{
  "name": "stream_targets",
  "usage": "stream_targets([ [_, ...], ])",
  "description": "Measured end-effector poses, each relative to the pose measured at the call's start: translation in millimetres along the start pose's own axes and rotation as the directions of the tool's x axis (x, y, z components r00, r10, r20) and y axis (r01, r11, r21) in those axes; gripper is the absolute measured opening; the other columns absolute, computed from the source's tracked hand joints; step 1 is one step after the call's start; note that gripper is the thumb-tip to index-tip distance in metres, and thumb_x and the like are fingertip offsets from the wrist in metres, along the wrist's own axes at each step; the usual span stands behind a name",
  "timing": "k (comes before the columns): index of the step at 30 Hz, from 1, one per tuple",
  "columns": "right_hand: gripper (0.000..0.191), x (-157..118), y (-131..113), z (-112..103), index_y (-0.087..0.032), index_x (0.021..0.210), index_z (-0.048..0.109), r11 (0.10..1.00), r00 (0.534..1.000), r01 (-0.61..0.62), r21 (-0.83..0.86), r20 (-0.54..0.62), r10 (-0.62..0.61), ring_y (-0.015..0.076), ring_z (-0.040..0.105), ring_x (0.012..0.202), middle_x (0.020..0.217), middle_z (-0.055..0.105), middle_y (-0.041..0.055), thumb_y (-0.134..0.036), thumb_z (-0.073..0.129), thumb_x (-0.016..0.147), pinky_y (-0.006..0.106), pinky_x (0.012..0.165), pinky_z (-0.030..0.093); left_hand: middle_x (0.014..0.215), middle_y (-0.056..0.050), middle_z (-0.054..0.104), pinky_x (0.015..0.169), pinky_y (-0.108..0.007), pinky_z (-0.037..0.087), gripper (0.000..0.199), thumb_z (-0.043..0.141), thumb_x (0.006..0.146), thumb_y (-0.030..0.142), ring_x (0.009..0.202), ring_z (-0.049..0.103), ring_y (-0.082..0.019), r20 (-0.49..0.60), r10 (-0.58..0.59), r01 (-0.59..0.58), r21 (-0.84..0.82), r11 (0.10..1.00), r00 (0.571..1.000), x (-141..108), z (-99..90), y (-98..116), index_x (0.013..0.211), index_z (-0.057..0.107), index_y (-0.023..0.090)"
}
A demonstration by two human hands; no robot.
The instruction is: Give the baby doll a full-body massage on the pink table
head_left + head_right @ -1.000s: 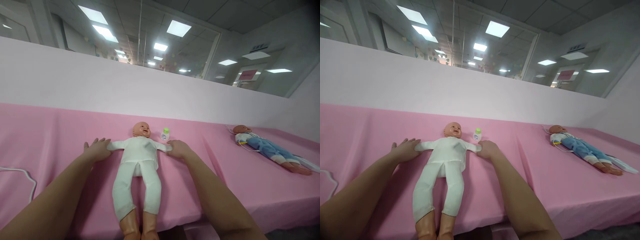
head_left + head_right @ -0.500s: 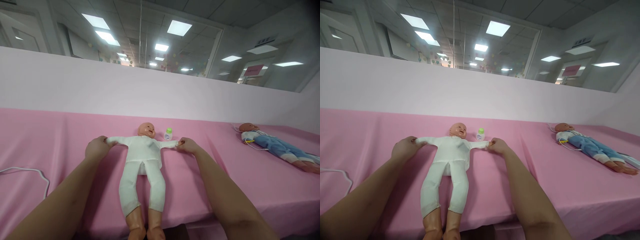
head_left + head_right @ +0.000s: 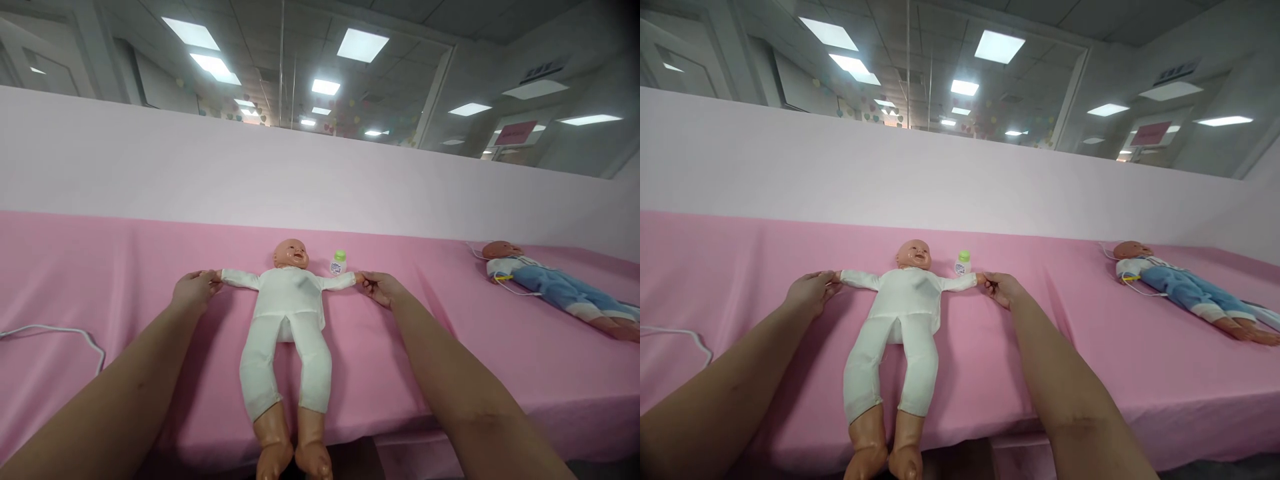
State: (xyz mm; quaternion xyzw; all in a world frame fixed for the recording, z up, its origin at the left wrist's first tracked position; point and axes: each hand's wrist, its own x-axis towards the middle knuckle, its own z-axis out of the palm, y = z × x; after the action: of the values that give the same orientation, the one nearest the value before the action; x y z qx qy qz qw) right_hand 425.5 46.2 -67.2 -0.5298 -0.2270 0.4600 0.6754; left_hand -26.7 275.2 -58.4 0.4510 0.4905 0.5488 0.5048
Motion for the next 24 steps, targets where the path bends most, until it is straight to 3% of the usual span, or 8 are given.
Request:
stream_targets([
  [3,0.009,1,-3,-3,-0.014,0.098,0.069,1.000,1.000,-0.030,-0.007,0.000,0.030,0.0084,0.053,0.059,0.079,0.063,0.0061,-0.010,0.066,0.090,0.014,0.048,0.052,0.093,-0.009,0.071,0.084,-0.033,0.065,0.025,0.073,0.072,0.004,0.092,0.075,-0.023,-0.046,-0.095,0.088,-0.143,0.986,0.994,-5,0.3,6,0.093,0.068,0.016],
  [8,0.006,-3,-4,0,-0.010,0.091,0.070,0.994,0.997,-0.044,-0.100,0.065,0.051,0.0080,0.053,0.058,0.076,0.063,0.0079,-0.011,0.064,0.090,0.014,0.047,0.048,0.098,-0.009,0.071,0.084,-0.032,0.065,0.031,0.070,0.072,0.003,0.089,0.074,-0.020,-0.032,-0.055,0.050,-0.126,0.991,0.998,-5,2.5,4,0.100,0.073,0.016],
  [11,0.010,-5,0,6,-0.011,0.081,0.068,0.982,0.995,0.001,-0.190,0.102,0.019,0.0101,0.053,0.058,0.071,0.063,0.0076,-0.018,0.073,0.085,0.017,0.048,0.047,0.102,-0.009,0.071,0.085,-0.033,0.065,0.036,0.072,0.071,0.007,0.091,0.074,-0.021,-0.039,-0.026,0.023,-0.067,0.998,0.999,1,2.1,-3,0.105,0.074,0.018],
  [17,0.029,-5,14,12,-0.014,0.076,0.066,0.932,0.994,0.097,-0.350,0.083,-0.072,0.0089,0.048,0.050,0.061,0.062,0.0032,-0.034,0.087,0.075,0.021,0.046,0.040,0.110,-0.012,0.072,0.091,-0.032,0.063,0.039,0.074,0.074,0.018,0.103,0.073,-0.023,0.094,0.022,-0.017,-0.062,0.998,0.995,4,-3.5,-7,0.113,0.069,0.015],
  [24,0.030,-8,19,15,-0.017,0.083,0.064,0.900,0.979,0.173,-0.401,-0.028,-0.201,0.0113,0.053,0.055,0.067,0.066,0.0035,-0.040,0.083,0.076,0.023,0.050,0.043,0.108,-0.011,0.072,0.096,-0.035,0.061,0.033,0.075,0.076,0.017,0.101,0.073,-0.022,0.118,0.063,-0.058,-0.045,0.997,0.991,0,-5.3,-12,0.108,0.070,0.016],
])
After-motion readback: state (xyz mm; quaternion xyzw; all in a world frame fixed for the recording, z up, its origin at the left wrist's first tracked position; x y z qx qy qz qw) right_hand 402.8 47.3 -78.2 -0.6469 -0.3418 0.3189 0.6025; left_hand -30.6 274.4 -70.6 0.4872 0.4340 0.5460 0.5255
